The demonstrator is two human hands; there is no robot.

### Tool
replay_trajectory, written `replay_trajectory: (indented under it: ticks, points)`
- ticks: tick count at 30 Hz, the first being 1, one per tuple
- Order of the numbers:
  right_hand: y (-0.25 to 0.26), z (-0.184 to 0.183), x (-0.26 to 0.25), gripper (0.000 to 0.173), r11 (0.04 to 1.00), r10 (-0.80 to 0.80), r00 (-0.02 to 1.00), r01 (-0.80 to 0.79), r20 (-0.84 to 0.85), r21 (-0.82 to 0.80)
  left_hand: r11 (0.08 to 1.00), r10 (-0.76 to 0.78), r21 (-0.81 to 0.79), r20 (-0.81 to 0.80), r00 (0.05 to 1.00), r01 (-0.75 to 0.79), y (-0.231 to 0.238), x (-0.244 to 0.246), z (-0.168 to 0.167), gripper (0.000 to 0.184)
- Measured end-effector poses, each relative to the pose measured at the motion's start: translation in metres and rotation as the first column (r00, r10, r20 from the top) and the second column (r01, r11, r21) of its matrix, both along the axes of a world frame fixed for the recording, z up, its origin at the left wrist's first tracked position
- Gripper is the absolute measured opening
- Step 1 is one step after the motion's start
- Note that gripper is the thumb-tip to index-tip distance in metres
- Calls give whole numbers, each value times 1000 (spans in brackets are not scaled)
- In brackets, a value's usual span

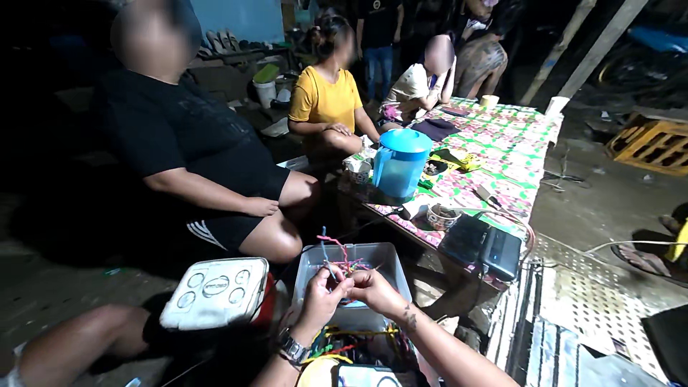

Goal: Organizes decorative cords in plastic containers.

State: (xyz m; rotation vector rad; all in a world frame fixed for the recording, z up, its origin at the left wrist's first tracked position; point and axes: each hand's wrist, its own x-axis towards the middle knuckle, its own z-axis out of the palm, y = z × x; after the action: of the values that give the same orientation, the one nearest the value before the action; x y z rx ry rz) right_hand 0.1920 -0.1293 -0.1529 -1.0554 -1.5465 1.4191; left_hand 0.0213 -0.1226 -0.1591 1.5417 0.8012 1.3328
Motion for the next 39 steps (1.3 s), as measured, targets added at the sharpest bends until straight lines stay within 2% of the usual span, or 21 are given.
replay_trajectory:
  ticks: [2,5,8,10,13,17,19,22,27,32,35,39]
  points:
    - [0,-3,-1,6,999,-26,998,25,-53,-26,999,-3,33,-20,1000,3,0,2,-4,14]
    - [1,-5,1,19,995,-56,993,46,-109,-88,997,-55,49,-25,998,56,-1,3,-8,19]
    - [1,-5,2,22,998,-38,994,33,-101,-49,997,-68,37,1,998,68,-1,3,-8,18]
    - [0,-3,2,15,1000,-5,999,6,-47,19,995,-71,69,-3,997,71,-1,2,-7,13]
    - [-2,0,4,28,991,13,996,-25,87,135,993,-31,110,-38,999,35,-1,2,-3,13]
    - [-3,3,5,27,995,0,991,-14,137,99,999,3,51,-56,998,-1,-1,1,-2,14]
    - [-3,3,5,27,995,18,976,-39,218,92,998,-19,56,-68,997,22,0,0,-2,13]
    - [-2,0,3,30,980,16,943,-81,333,182,993,-55,106,-54,997,61,3,-1,-7,10]
    - [-1,-4,2,34,969,-33,905,-75,424,236,999,-28,28,-116,993,31,2,1,-7,13]
    - [-1,0,4,36,984,-3,951,-52,309,170,996,76,-38,-133,988,-82,1,3,2,14]
    - [1,3,6,36,984,-79,988,57,129,167,987,111,-106,-116,987,-124,3,0,8,19]
    - [7,31,5,38,951,-169,970,207,-176,229,976,138,-175,46,989,-128,4,1,30,27]
